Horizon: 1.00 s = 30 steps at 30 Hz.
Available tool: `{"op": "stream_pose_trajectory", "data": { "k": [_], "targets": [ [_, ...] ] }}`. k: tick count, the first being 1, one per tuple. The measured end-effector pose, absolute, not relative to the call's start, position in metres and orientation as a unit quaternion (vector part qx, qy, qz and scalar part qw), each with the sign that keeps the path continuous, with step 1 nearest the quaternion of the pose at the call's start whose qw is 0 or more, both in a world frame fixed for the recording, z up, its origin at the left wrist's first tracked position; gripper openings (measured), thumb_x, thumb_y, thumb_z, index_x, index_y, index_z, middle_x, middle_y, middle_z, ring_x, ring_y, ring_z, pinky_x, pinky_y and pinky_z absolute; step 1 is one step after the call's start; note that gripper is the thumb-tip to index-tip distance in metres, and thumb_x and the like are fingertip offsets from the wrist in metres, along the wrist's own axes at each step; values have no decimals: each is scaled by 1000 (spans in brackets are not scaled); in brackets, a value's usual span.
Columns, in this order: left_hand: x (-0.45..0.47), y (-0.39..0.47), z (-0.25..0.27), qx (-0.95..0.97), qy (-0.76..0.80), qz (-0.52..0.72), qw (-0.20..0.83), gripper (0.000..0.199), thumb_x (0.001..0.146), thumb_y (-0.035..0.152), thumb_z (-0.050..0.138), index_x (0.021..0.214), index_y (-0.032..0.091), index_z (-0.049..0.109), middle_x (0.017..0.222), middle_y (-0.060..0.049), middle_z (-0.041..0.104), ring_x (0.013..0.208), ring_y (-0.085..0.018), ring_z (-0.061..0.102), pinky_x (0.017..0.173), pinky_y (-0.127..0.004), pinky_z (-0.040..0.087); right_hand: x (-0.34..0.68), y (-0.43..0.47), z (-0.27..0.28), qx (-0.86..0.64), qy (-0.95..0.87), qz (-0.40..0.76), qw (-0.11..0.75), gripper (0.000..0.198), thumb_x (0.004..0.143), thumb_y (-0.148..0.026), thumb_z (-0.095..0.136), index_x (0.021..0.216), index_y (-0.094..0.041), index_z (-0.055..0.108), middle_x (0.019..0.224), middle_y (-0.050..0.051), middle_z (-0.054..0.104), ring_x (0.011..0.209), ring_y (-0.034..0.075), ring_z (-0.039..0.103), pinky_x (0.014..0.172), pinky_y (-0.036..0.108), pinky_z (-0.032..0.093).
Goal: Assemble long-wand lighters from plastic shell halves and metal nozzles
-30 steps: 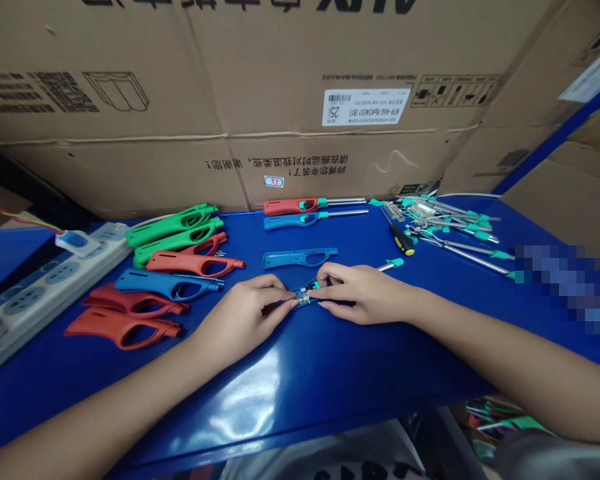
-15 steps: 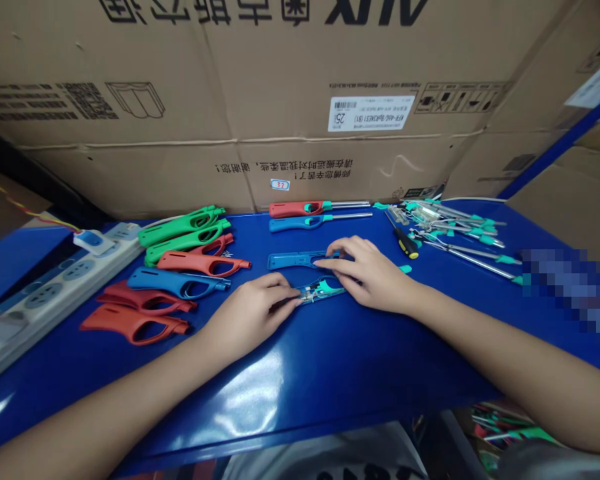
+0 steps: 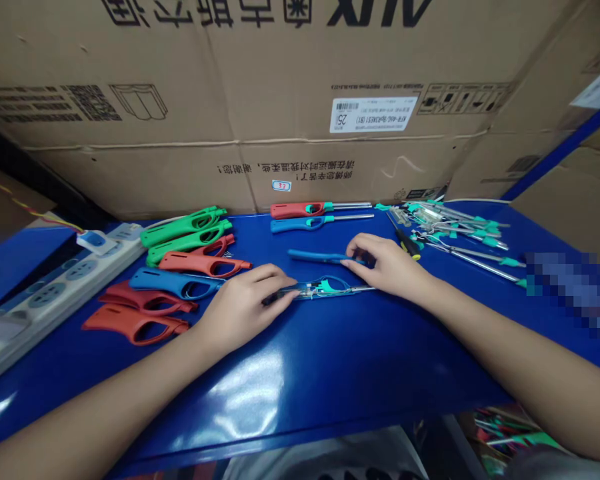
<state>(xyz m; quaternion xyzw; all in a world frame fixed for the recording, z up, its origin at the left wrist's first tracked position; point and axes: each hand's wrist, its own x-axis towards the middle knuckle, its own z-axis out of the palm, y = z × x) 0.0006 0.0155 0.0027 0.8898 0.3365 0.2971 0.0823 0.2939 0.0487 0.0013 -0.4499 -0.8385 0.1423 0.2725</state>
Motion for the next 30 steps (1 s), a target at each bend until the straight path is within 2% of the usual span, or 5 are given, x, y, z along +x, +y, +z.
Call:
{"op": "stream_pose_trajectory", "data": {
  "k": [6,11,15,20,30],
  "targets": [
    [0,22,6,894,293,338,-14,40,94,25,68,133,20,61,132,-12,65,124,-29,57,105,-51,50,284,39,14,-506,-666,423,350,33,77,-47,76,84,-19,61,66,-1,60,51,12,57,49,26,46],
    [-1,24,1,902,276,331,24,35,97,23,64,132,20,61,122,-10,68,112,-23,63,97,-44,56,281,36,15,-486,-619,535,306,38,76,-48,76,95,-17,65,73,0,63,50,10,59,48,25,49],
    [-1,24,-1,910,277,304,42,34,97,23,63,130,17,62,118,-12,67,109,-23,62,94,-43,56,283,36,10,-461,-730,432,262,35,89,-46,63,108,-16,66,78,2,64,59,13,60,53,27,49],
    [-3,26,-1,918,284,267,65,31,99,24,59,128,16,65,114,-12,67,105,-24,63,93,-43,56,290,37,9,-334,-900,193,201,38,90,-40,68,121,-18,65,99,8,67,92,20,62,82,34,50],
    [-3,27,-5,918,295,252,85,31,98,25,60,125,13,67,111,-13,68,103,-24,64,92,-42,56,291,38,6,-343,-902,197,172,36,91,-33,64,126,-21,63,108,8,66,98,21,63,83,33,49]
  ]
}}
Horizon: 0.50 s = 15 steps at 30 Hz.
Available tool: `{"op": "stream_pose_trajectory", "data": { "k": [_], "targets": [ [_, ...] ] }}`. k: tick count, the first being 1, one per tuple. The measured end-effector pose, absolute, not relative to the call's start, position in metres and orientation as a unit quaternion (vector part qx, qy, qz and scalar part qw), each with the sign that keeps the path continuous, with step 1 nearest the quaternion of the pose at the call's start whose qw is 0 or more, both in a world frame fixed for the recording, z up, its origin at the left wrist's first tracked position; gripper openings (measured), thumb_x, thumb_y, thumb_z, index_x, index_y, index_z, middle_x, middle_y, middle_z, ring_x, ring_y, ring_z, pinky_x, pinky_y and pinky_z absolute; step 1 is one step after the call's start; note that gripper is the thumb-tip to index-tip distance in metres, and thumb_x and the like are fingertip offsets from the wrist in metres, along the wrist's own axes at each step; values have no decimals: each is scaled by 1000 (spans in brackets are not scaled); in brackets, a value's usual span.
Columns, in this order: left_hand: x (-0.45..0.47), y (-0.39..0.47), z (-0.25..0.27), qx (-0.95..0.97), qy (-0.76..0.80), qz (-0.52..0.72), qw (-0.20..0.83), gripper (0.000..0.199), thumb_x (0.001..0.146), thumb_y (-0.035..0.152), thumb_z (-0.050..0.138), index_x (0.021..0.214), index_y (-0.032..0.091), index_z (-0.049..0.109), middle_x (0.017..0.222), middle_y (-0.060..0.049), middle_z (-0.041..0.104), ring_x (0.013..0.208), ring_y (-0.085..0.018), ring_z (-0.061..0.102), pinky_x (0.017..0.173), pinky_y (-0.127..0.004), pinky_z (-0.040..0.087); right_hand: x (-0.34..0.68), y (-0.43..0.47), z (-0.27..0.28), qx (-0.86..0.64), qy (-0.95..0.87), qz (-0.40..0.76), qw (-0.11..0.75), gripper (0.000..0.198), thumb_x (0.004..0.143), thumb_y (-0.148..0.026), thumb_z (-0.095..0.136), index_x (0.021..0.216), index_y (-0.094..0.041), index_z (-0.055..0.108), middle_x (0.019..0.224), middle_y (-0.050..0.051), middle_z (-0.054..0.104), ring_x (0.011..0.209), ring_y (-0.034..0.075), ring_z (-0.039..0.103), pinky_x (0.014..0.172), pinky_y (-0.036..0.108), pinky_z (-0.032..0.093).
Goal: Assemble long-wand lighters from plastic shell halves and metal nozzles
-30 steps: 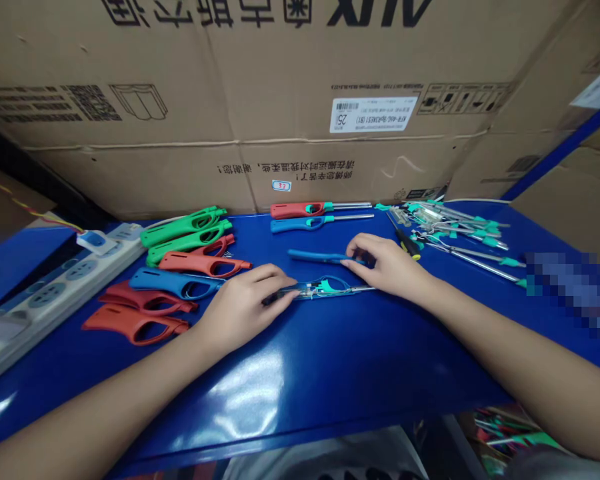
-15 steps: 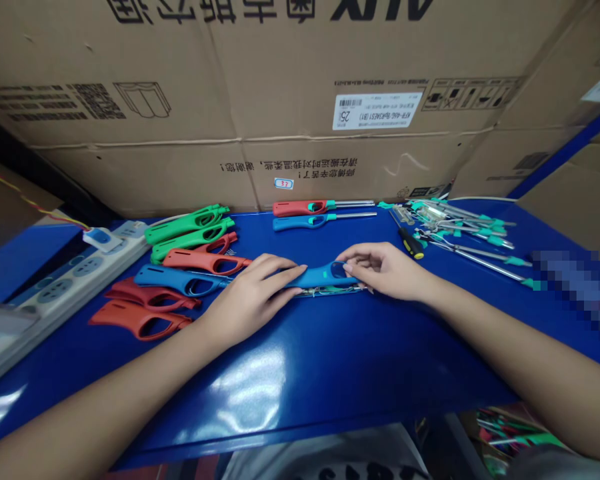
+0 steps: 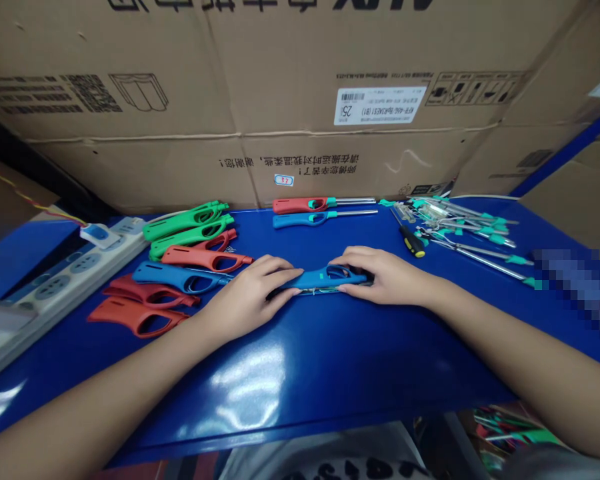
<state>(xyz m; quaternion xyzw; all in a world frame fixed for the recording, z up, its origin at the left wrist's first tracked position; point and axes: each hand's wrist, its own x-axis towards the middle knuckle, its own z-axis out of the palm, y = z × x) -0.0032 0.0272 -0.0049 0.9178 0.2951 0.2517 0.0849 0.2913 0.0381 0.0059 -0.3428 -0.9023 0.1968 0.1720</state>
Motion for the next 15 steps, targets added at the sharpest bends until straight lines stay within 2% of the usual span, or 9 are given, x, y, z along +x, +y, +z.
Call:
{"op": "stream_pose_trajectory", "data": {
  "k": [3,10,15],
  "targets": [
    [-3,27,-4,913,301,257,99,32,98,25,60,127,14,66,113,-13,68,104,-23,64,93,-41,56,292,38,7,-337,-902,210,171,37,91,-32,65,126,-20,63,107,8,65,97,20,62,83,32,49],
    [-4,27,-1,915,306,229,129,31,98,28,61,125,16,68,114,-11,68,108,-23,64,97,-39,54,294,37,8,-347,-904,203,141,39,93,-43,63,125,-20,65,109,9,64,93,20,60,81,33,51],
    [-3,26,1,914,319,211,133,31,98,32,60,124,17,69,113,-10,69,106,-23,65,96,-39,55,292,36,7,-342,-915,164,137,40,94,-44,62,125,-19,65,112,11,65,99,23,62,85,36,52]
  ]
}}
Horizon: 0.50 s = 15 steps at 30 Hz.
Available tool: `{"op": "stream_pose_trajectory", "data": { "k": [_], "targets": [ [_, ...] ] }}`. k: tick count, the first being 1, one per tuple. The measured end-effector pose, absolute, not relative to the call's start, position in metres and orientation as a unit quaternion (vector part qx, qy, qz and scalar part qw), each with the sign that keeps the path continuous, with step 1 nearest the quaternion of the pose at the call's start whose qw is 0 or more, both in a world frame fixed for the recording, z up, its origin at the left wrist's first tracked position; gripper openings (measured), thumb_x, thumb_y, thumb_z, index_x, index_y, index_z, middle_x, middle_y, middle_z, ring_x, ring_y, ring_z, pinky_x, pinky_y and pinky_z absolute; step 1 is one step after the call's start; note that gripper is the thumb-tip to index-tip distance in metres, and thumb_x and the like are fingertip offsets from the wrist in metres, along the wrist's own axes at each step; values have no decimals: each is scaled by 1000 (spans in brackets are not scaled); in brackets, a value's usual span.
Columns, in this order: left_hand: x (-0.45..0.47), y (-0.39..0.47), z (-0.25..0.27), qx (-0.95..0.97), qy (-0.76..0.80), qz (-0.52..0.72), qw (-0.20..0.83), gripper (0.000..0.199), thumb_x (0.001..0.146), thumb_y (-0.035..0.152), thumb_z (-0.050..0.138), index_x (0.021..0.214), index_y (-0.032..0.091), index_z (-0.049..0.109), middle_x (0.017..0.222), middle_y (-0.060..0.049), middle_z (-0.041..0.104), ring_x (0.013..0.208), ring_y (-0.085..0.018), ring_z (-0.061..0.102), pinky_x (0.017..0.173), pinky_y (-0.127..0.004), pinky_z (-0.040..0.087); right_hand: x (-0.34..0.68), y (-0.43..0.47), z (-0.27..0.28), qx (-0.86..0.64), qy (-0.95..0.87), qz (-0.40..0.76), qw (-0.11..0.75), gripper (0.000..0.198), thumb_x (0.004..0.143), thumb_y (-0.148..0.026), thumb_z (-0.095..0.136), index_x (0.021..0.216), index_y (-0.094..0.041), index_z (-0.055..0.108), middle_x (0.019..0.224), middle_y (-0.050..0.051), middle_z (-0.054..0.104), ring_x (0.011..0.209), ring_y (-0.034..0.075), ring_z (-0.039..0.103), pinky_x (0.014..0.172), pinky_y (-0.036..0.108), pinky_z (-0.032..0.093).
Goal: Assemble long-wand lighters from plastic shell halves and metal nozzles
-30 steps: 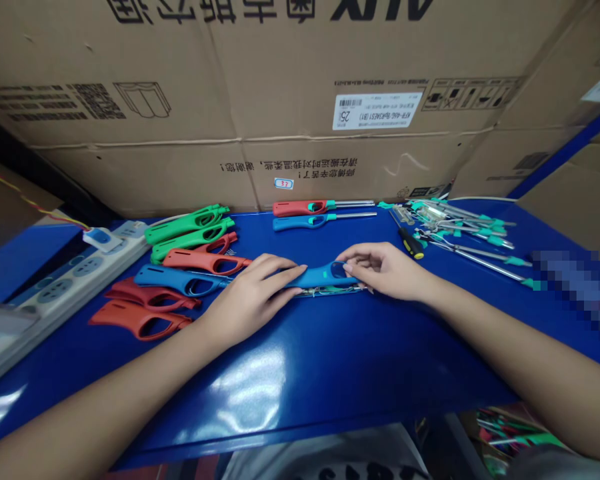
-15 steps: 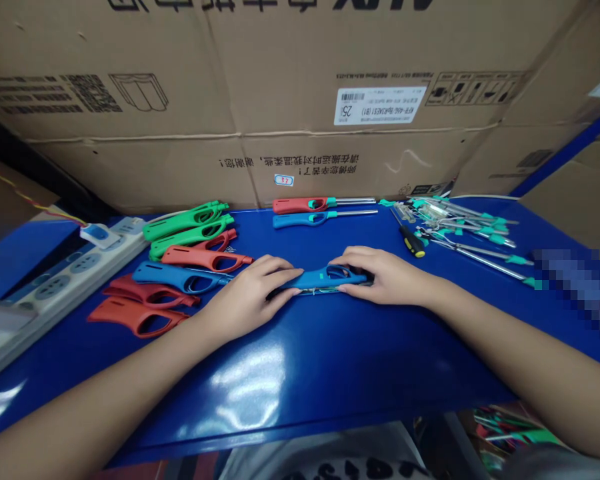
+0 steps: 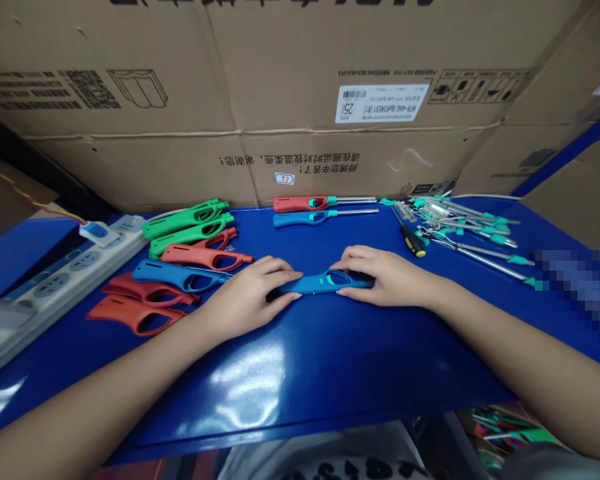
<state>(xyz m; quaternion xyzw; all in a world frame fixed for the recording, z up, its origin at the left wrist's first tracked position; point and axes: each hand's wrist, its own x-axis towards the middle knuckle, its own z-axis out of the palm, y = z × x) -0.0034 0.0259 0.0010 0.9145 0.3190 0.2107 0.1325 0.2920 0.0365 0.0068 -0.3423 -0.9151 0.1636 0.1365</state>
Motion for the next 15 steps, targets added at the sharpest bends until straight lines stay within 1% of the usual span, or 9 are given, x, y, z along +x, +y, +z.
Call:
{"op": "stream_pose_trajectory", "data": {
  "k": [3,6,11,15],
  "targets": [
    [-3,24,4,912,341,200,110,30,97,35,61,121,19,71,111,-9,70,102,-24,66,92,-41,55,291,36,7,-334,-924,130,133,38,95,-42,61,125,-19,65,113,12,65,103,24,63,86,37,53],
    [-3,23,5,909,351,201,96,29,96,35,62,120,21,71,111,-8,71,100,-25,67,89,-41,56,291,35,8,-329,-928,114,131,37,95,-41,60,124,-19,65,112,11,66,104,24,63,85,37,53],
    [-4,23,6,907,351,207,106,28,94,34,65,119,22,72,110,-8,71,100,-24,67,90,-41,55,291,34,9,-331,-925,127,135,36,94,-40,61,123,-19,65,111,11,65,101,23,63,83,35,53],
    [-4,25,7,901,356,206,139,27,92,34,70,116,22,73,108,-7,72,100,-24,68,92,-41,55,289,34,7,-335,-922,135,137,37,95,-41,61,123,-18,65,111,11,65,101,23,63,83,35,53]
  ]
}}
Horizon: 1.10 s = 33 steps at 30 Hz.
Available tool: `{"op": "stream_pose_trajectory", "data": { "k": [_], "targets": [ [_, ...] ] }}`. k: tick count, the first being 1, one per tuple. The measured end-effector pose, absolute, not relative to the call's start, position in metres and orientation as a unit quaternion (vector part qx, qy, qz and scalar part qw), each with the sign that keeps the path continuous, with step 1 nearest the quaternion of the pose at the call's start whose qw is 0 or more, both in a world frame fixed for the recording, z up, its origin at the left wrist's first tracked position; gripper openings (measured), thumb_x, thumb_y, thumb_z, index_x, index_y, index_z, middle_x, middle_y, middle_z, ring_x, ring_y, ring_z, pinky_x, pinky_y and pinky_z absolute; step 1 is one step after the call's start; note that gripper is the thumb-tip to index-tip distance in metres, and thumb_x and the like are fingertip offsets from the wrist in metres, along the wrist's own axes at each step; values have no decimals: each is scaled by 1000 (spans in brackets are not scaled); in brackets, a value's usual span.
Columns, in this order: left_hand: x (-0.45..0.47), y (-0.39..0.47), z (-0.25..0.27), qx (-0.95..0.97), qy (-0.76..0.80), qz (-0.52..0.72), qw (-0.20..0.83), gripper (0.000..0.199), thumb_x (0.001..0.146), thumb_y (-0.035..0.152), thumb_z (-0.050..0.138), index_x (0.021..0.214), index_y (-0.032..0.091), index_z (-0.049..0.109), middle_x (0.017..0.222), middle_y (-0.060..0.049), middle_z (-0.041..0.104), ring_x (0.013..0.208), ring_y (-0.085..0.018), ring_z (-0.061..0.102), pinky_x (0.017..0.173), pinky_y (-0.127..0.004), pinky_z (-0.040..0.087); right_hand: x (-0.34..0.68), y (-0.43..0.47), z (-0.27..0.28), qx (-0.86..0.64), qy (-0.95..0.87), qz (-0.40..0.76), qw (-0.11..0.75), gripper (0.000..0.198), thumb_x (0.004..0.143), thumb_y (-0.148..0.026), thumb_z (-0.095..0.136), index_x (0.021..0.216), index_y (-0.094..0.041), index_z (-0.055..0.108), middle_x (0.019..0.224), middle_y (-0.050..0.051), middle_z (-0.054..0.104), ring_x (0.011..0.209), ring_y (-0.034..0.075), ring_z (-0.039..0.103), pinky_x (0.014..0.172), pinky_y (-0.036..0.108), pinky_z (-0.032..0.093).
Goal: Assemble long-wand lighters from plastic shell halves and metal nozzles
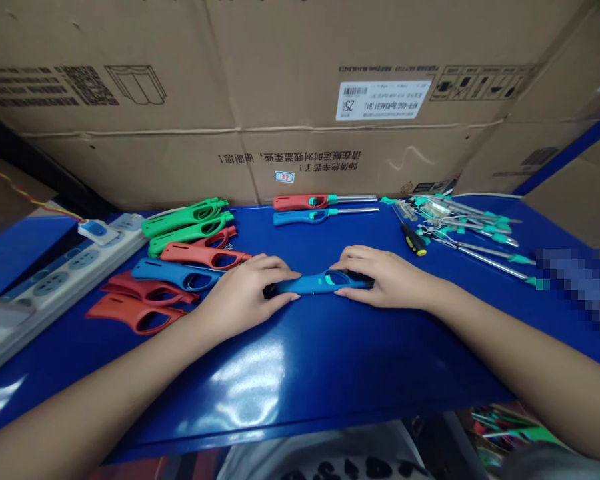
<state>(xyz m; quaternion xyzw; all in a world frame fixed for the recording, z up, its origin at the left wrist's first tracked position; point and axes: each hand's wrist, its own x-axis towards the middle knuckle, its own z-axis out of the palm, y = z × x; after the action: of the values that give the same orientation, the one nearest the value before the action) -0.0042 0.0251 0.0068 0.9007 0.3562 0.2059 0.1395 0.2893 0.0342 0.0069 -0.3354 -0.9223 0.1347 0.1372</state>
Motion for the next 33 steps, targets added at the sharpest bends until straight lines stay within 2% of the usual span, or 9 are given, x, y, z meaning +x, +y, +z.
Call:
{"op": "stream_pose_trajectory", "data": {
  "k": [4,8,12,15,18,22,27,31,33],
  "targets": [
    [-3,25,7,900,355,208,142,27,91,32,71,115,20,74,106,-7,72,97,-23,69,92,-41,55,287,33,6,-334,-926,115,132,39,96,-43,59,125,-17,65,114,11,66,104,24,63,85,36,53],
    [-1,19,6,921,348,163,61,31,93,27,66,121,17,70,108,-10,71,98,-26,67,88,-42,57,286,31,9,-315,-944,30,97,38,95,-38,59,124,-16,67,113,13,68,98,26,65,81,38,53],
    [1,16,4,935,319,153,14,32,98,27,58,125,12,65,106,-12,70,98,-27,67,86,-42,58,289,31,12,-285,-954,-31,91,29,97,-32,55,113,-15,71,101,13,71,89,24,66,76,36,52],
    [1,17,2,935,299,188,37,30,102,34,53,120,14,66,102,-10,71,94,-23,68,84,-38,58,293,32,10,-275,-951,-20,141,31,102,-34,48,106,-15,72,90,10,72,81,21,66,73,33,51],
    [1,17,3,931,282,228,46,26,103,31,51,117,15,66,98,-10,71,91,-22,67,82,-36,58,293,30,8,-271,-946,-10,179,32,103,-35,47,102,-15,71,85,9,72,76,19,65,72,31,51],
    [1,16,7,930,273,244,6,24,103,26,49,117,13,64,96,-11,71,87,-22,66,79,-36,57,292,30,9,-280,-942,2,187,31,103,-37,49,103,-16,71,89,10,74,80,20,68,74,32,52],
    [-4,20,11,929,290,227,-30,27,103,28,49,115,10,64,100,-12,71,91,-25,67,81,-39,57,297,35,16,-301,-929,45,212,26,99,-37,57,108,-17,72,97,10,75,88,22,69,79,34,53],
    [-2,19,10,922,323,214,31,25,103,31,48,113,14,63,101,-10,69,91,-23,68,81,-36,57,298,35,19,-305,-923,69,226,25,99,-37,57,100,-18,73,88,9,74,80,21,66,75,34,52],
    [0,16,9,912,342,217,62,26,102,34,51,118,16,60,106,-9,67,93,-21,68,82,-34,57,296,33,19,-309,-921,84,221,26,99,-37,55,99,-18,73,86,8,74,79,20,65,75,34,51]
  ]
}}
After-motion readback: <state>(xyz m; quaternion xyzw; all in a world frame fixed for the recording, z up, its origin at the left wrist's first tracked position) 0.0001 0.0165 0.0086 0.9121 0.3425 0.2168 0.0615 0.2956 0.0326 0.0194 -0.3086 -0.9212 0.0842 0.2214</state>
